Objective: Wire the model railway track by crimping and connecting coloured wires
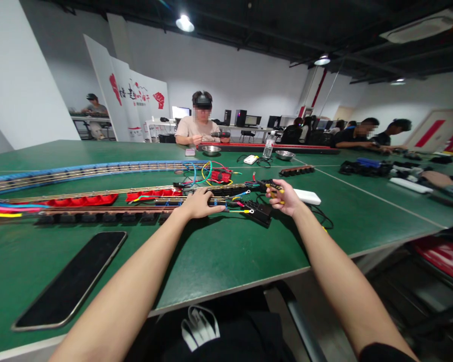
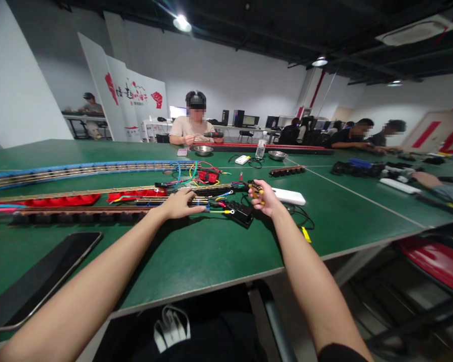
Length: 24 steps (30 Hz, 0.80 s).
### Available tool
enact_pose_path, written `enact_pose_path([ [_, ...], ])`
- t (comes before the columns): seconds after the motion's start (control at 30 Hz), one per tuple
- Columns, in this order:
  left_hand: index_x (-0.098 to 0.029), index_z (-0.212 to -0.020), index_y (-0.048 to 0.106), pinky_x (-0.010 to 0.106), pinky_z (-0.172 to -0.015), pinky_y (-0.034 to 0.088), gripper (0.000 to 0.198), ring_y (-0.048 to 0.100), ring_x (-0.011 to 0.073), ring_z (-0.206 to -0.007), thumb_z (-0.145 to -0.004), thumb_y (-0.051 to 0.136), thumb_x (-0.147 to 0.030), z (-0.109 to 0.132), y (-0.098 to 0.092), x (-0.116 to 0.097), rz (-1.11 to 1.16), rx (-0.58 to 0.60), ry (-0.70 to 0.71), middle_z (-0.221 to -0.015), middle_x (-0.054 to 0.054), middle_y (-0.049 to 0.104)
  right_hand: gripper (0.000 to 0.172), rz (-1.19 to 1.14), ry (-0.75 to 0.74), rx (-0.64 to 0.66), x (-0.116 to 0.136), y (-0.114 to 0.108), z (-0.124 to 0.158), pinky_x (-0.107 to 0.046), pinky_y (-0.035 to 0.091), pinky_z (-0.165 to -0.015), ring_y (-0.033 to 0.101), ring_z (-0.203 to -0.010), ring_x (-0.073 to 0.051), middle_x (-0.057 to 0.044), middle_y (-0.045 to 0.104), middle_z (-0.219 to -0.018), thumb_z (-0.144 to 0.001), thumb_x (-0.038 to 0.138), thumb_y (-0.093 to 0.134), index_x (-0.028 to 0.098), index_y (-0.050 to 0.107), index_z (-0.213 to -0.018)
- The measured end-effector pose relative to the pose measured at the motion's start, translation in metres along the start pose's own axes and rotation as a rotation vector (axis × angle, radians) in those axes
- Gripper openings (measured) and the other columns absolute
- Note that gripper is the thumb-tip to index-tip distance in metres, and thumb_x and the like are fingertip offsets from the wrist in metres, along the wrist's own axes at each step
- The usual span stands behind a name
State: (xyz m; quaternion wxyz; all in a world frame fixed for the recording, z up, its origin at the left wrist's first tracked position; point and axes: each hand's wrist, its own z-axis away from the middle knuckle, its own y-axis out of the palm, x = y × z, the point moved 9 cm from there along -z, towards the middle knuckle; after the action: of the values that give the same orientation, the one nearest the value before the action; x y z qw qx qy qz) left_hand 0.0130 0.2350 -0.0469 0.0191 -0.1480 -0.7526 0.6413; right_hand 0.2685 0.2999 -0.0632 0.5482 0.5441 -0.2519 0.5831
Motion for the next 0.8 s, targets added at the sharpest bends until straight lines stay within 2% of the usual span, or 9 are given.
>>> enact_pose_path([
  [0.1,-0.018,-0.114,0.061,0.052,-0.105,0.034,0.086,0.037,0.0361,-0.133,-0.073,0.03,-0.087,0.0,0.0,-0.001,-0.005,-0.003,0.005,-0.143,0.016,0.044,0.029,0.035,-0.142,-0.139,0.011,-0.013,-0.004,-0.016,0.009,-0.033,0.019,-0.038,-0.004,0.004,0.04,-0.059,-0.089,0.042,0.041,0.018,0.047,-0.073],
  [0.2,-0.02,-0.113,0.061,0.051,-0.105,0.035,0.084,0.037,0.0352,-0.134,-0.072,0.031,-0.087,-0.001,0.001,0.001,-0.01,0.0,-0.007,-0.144,0.014,0.044,0.027,0.084,-0.099,-0.191,0.004,-0.02,-0.011,-0.015,0.01,-0.033,0.021,-0.037,-0.003,0.005,0.039,-0.058,-0.088,0.037,0.043,0.017,0.046,-0.071],
  [0.43,-0.019,-0.115,0.06,0.055,-0.105,0.033,0.087,0.036,0.0366,-0.134,-0.073,0.029,-0.088,0.0,0.001,0.001,-0.015,0.0,-0.002,-0.144,0.015,0.042,0.03,0.139,-0.012,-0.066,-0.007,-0.008,-0.013,-0.015,0.011,-0.031,0.021,-0.036,-0.003,0.004,0.043,-0.057,-0.089,0.04,0.044,0.016,0.051,-0.073],
  [0.6,-0.02,-0.114,0.061,0.053,-0.105,0.034,0.085,0.037,0.0358,-0.133,-0.073,0.029,-0.088,0.0,0.0,0.0,-0.013,0.001,-0.003,-0.142,0.015,0.044,0.036,0.03,-0.055,0.003,-0.004,-0.003,-0.018,-0.014,0.012,-0.032,0.023,-0.037,-0.003,0.002,0.047,-0.06,-0.09,0.048,0.042,0.017,0.051,-0.076],
  [0.7,-0.019,-0.116,0.06,0.054,-0.104,0.034,0.086,0.037,0.0365,-0.133,-0.073,0.029,-0.088,0.0,0.001,0.001,-0.016,-0.004,-0.004,-0.145,0.015,0.042,0.041,0.02,-0.079,0.005,-0.002,-0.004,-0.023,-0.014,0.013,-0.031,0.024,-0.037,-0.003,0.001,0.048,-0.061,-0.092,0.053,0.04,0.017,0.052,-0.078],
  [0.8,-0.019,-0.117,0.06,0.055,-0.103,0.035,0.088,0.037,0.0372,-0.133,-0.073,0.029,-0.088,0.0,0.002,0.002,-0.01,-0.008,-0.004,-0.145,0.016,0.041,0.042,0.056,-0.028,-0.016,-0.002,-0.004,-0.025,-0.013,0.013,-0.03,0.024,-0.036,-0.003,0.001,0.047,-0.06,-0.092,0.054,0.039,0.016,0.052,-0.078],
])
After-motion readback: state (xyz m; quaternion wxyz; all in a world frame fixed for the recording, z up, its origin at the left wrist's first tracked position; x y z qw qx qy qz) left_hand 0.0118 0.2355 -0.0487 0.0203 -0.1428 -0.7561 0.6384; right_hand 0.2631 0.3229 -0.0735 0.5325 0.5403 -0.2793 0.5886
